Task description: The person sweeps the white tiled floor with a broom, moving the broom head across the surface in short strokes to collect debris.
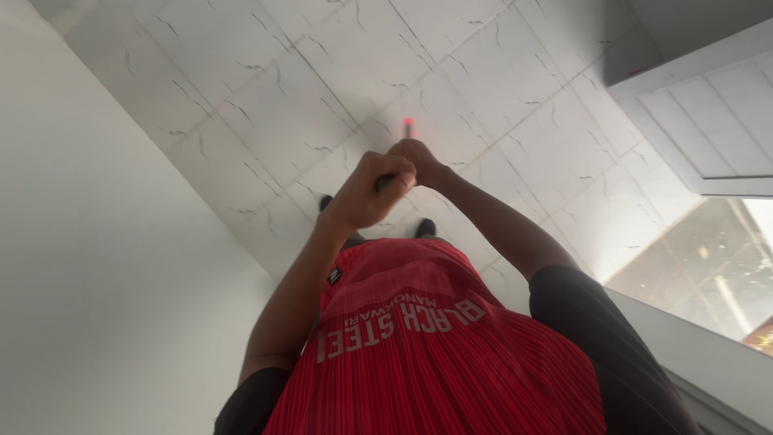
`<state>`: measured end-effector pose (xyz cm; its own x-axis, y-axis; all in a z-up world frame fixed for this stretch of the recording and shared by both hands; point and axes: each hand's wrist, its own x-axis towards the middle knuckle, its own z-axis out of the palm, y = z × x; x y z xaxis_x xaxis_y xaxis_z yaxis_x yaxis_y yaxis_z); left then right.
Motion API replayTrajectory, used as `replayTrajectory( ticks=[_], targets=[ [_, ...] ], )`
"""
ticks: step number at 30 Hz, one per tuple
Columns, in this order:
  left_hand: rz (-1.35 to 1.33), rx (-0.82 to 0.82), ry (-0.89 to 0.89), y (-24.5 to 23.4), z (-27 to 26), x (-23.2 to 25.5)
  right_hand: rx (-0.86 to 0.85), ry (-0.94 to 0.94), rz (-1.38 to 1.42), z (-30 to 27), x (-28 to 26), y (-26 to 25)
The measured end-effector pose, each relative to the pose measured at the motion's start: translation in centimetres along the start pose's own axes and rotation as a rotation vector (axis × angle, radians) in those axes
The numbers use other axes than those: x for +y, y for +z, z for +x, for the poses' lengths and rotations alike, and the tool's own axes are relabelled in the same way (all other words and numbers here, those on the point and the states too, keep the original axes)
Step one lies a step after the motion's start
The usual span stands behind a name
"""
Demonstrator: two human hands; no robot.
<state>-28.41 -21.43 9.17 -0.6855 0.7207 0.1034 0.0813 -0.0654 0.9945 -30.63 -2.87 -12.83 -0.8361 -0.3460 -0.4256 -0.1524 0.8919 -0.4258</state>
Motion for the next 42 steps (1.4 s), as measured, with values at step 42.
replayTrajectory(
  ticks=[42],
  targets=[
    [-0.099,-0.515,0.370,-13.7,5.5,-0.8,0.974,-0.708,0.336,4.3,-6.6,-6.1]
  ],
)
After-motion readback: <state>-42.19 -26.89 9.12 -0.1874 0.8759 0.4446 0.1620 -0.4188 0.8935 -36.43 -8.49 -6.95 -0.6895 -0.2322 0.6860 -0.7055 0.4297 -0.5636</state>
